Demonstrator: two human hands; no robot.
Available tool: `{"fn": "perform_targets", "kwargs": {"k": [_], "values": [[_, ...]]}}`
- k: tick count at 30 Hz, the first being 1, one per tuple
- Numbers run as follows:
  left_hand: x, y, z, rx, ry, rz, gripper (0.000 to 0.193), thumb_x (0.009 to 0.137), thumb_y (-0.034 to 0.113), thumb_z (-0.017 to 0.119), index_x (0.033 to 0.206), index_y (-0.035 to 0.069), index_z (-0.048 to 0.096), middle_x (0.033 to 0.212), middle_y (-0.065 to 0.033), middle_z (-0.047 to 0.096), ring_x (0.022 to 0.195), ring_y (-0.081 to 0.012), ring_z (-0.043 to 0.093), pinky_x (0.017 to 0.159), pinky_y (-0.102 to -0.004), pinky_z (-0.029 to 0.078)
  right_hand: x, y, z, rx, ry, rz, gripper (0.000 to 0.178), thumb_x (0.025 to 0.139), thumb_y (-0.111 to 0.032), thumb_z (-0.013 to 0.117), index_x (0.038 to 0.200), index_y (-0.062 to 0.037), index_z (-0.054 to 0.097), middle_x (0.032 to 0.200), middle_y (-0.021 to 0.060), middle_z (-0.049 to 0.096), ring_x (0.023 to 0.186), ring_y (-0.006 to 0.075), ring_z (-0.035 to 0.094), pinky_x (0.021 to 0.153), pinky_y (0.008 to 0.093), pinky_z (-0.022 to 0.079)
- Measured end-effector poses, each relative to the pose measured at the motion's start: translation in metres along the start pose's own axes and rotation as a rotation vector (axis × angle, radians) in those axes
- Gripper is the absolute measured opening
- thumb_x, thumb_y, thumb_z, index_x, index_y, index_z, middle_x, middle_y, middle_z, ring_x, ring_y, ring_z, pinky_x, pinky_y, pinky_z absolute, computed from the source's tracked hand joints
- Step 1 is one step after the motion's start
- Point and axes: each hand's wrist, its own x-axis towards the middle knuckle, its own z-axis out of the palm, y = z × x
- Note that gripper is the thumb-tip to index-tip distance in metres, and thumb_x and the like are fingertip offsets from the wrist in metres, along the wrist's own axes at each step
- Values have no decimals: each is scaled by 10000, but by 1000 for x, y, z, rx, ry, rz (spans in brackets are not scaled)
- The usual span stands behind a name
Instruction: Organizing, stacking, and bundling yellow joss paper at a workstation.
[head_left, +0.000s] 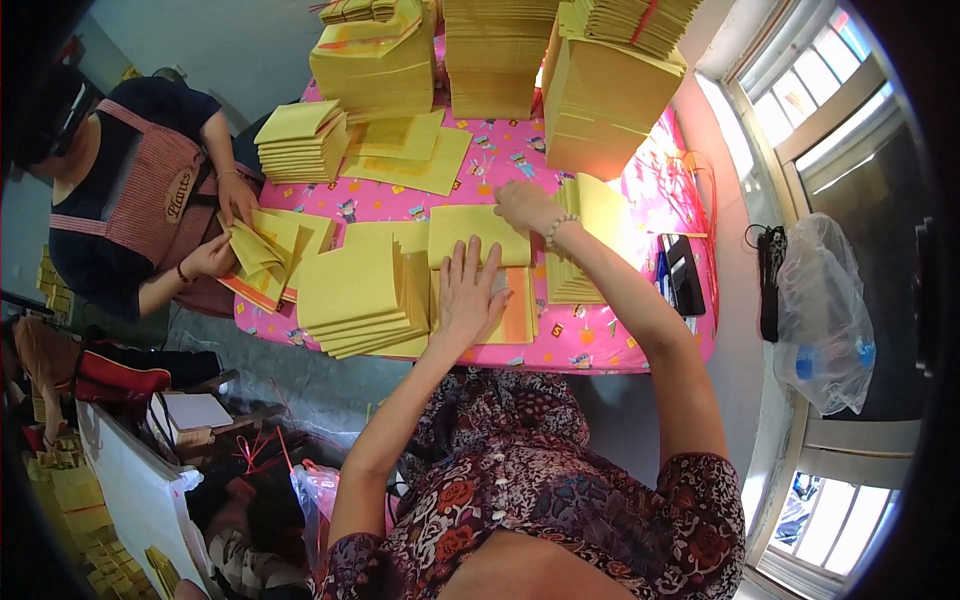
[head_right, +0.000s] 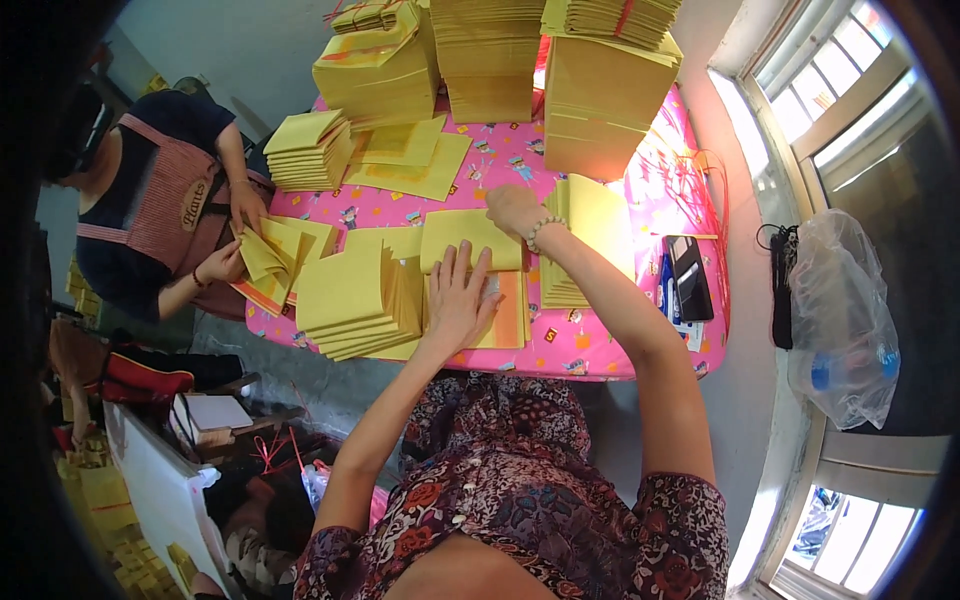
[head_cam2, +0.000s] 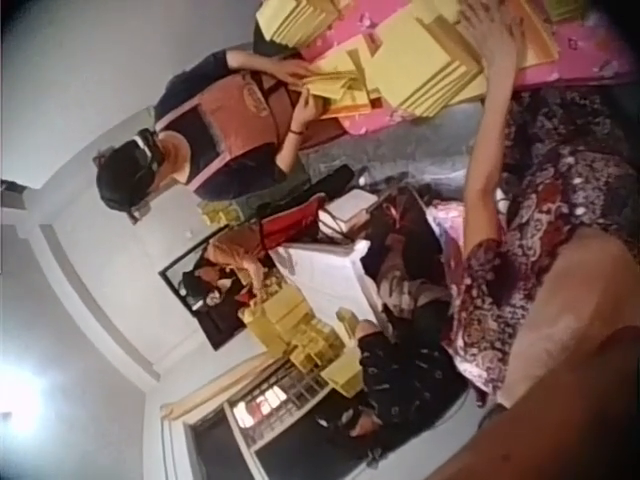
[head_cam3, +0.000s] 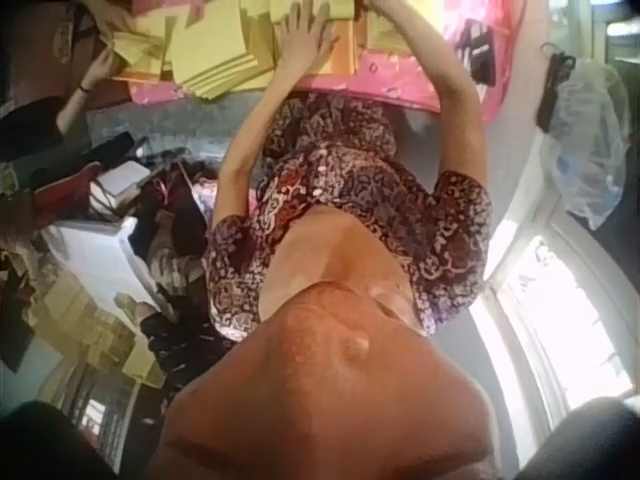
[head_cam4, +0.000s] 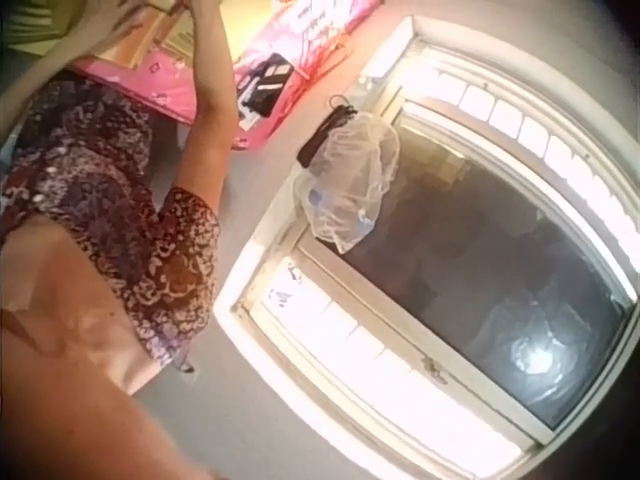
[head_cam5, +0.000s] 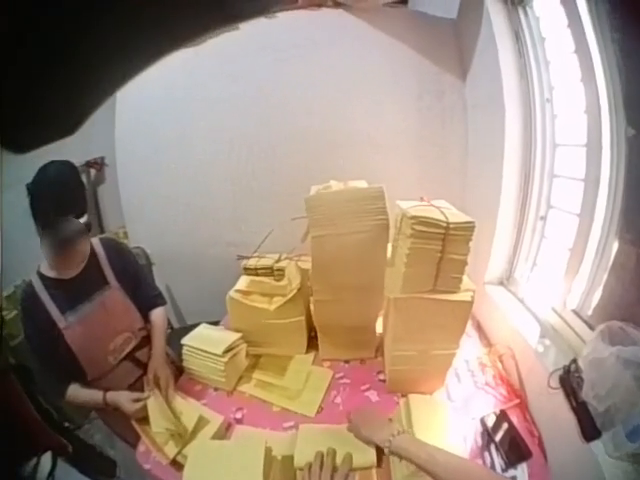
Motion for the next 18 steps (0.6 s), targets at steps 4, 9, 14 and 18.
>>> {"fn": "perform_targets", "kwargs": {"k": [4,9,14,18], "values": [[-2,-2,0,-5,-20,-24,721,894,414,577,1494,111,317,1528,-224,256,1392,-432,236,1121,-560,187,2,-10,-10,-26,-13,-18,296,875,-285,620,1050,-47,638,1061,176,658,1016,340,627,841,440,512],[1,-2,2,-8,-22,-9,715,900,408,569,1496,109,312,1530,-222,253,1396,-428,231,1126,-555,181,20,-3,-7,94,-44,-131,321,838,-283,637,1067,-58,636,1062,153,660,1041,327,616,880,432,493],[2,-2,5,-18,-26,-15,711,906,408,563,1499,108,307,1535,-227,242,1402,-437,216,1127,-561,172,28,-7,1,156,-113,-178,338,785,-221,686,1080,-61,645,1075,127,668,1024,308,620,883,414,487],[3,-2,5,-33,-20,-22,720,898,390,577,1499,100,307,1529,-246,243,1400,-452,215,1127,-570,171,28,-9,0,176,-114,-154,325,769,-189,699,1065,-63,657,1066,121,673,1029,294,621,880,406,490]]}}
